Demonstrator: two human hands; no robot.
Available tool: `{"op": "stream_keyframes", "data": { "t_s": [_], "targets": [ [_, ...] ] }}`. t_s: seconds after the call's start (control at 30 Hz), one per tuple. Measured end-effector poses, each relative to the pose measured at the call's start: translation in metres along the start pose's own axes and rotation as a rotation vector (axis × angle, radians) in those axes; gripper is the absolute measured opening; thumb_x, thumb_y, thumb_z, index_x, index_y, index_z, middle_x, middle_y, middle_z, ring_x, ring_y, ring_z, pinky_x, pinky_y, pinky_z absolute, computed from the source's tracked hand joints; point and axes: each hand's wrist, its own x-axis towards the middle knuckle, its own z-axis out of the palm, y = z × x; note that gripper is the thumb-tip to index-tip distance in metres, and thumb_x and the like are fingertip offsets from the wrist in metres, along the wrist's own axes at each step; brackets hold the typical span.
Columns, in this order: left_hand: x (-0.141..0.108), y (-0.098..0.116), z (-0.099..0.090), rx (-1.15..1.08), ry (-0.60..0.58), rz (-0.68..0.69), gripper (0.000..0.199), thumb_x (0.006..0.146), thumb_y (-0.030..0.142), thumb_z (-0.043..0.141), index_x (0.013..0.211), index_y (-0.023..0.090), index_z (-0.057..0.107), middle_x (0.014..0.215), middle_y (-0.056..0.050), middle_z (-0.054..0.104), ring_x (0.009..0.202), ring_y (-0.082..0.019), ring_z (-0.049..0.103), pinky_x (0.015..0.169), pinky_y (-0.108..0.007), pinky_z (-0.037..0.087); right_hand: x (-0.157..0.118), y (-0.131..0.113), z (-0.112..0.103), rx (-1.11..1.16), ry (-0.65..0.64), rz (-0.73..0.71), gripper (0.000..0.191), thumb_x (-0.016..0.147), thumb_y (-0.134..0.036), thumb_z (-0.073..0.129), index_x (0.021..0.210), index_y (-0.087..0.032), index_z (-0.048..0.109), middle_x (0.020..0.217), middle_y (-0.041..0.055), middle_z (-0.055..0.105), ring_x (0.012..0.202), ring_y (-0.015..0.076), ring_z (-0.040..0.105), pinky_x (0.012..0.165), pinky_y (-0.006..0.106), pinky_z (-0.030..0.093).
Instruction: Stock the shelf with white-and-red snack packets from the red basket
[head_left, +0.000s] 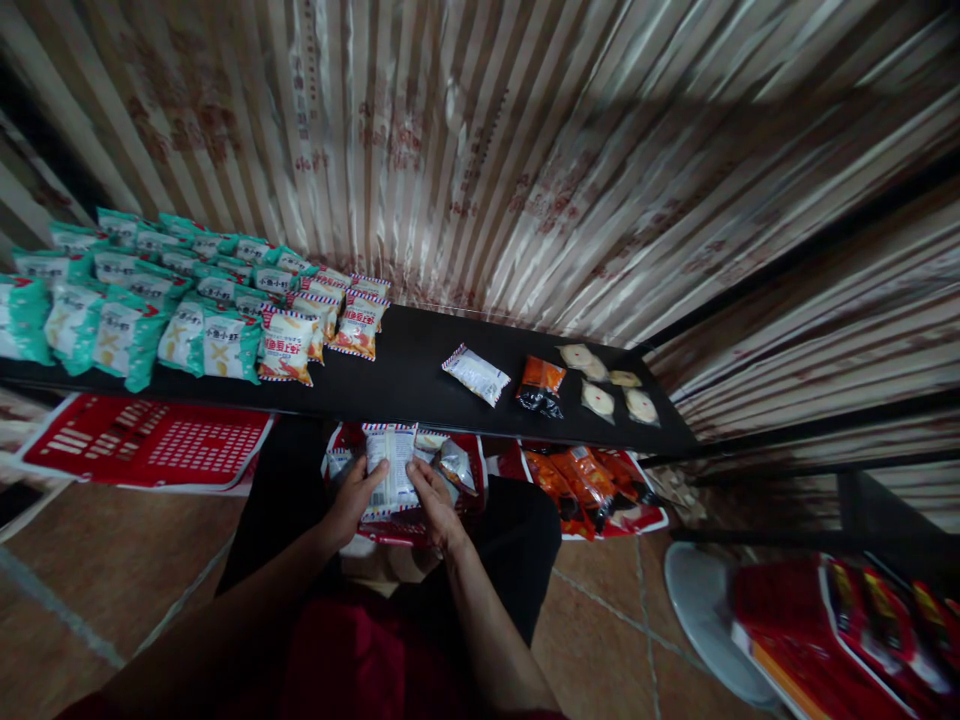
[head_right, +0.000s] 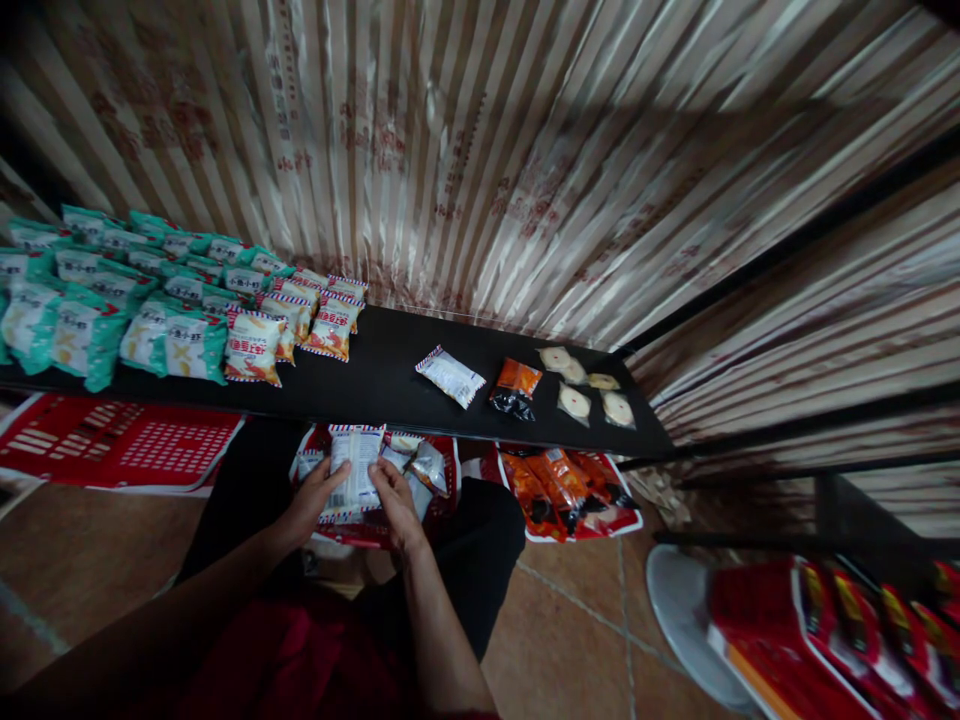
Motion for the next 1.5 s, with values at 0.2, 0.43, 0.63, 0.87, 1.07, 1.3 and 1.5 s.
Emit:
{"op": "stream_keyframes", "data": {
  "t_s": [0.2,0.43,0.63,0.87,1.07,1.3,1.5],
  "targets": [
    [0.0,0.002,0.0,0.024,-0.002,0.042,0.058,0.062,0.053,0.073,0.104,0.015,0.059,0.089,-0.007,0.071,0.079,-0.023,0.067,0.07,-0.031,0.052,-0.001,0.001,0.005,0.083,0.033,-0.029,0.035,0.073,-0.043,0.066,0.104,-0.028,0.066,0.095,0.0002,0.071,0.084,0.0195,0.066,0.081,0.033,0.049],
    [0.013,-0.003,-0.009,0.147,0.07,0.154,0.051,0.061,0.052,0.072,0.094,0.014,0.063,0.089,-0.008,0.07,0.08,-0.022,0.065,0.072,-0.031,0.05,-0.008,-0.01,0.013,0.064,0.097,-0.073,0.035,0.067,-0.041,0.071,0.098,-0.026,0.067,0.088,-0.0001,0.072,0.078,0.0191,0.066,0.075,0.032,0.05],
    [0.019,-0.007,-0.009,0.187,0.19,0.251,0.046,0.061,0.045,0.073,0.094,0.015,0.06,0.09,-0.009,0.068,0.083,-0.021,0.064,0.077,-0.032,0.049,-0.004,-0.01,0.009,0.004,0.176,-0.101,0.034,0.07,-0.045,0.067,0.098,-0.025,0.068,0.093,0.0003,0.071,0.082,0.0193,0.066,0.078,0.032,0.051],
    [0.012,-0.004,-0.013,0.228,0.233,0.31,0.036,0.06,0.042,0.068,0.086,0.018,0.059,0.083,-0.005,0.064,0.081,-0.019,0.061,0.077,-0.032,0.047,0.0,-0.001,0.003,-0.049,0.214,-0.151,0.036,0.072,-0.047,0.063,0.098,-0.024,0.07,0.091,0.002,0.072,0.078,0.019,0.065,0.07,0.031,0.052],
    [0.004,0.004,-0.012,0.187,0.144,0.262,0.029,0.059,0.042,0.066,0.075,0.018,0.062,0.078,-0.003,0.064,0.077,-0.019,0.06,0.072,-0.029,0.046,0.002,0.01,0.005,-0.149,0.289,-0.229,0.033,0.071,-0.044,0.065,0.097,-0.024,0.07,0.091,0.0002,0.071,0.079,0.0178,0.064,0.072,0.03,0.051],
    [-0.006,0.01,-0.011,0.054,0.122,0.124,0.034,0.061,0.047,0.068,0.077,0.017,0.062,0.078,-0.002,0.064,0.075,-0.019,0.06,0.067,-0.028,0.047,0.001,0.012,0.009,-0.263,0.307,-0.328,0.028,0.074,-0.042,0.063,0.094,-0.023,0.07,0.089,0.002,0.07,0.079,0.0175,0.061,0.073,0.03,0.05],
    [-0.011,0.016,-0.008,-0.075,-0.017,0.003,0.039,0.065,0.05,0.069,0.083,0.017,0.059,0.075,-0.001,0.066,0.073,-0.02,0.064,0.069,-0.03,0.049,-0.007,-0.002,0.022,-0.386,0.295,-0.402,0.023,0.074,-0.036,0.064,0.091,-0.021,0.071,0.085,0.0026,0.065,0.077,0.0157,0.059,0.074,0.028,0.048]
  ]
}}
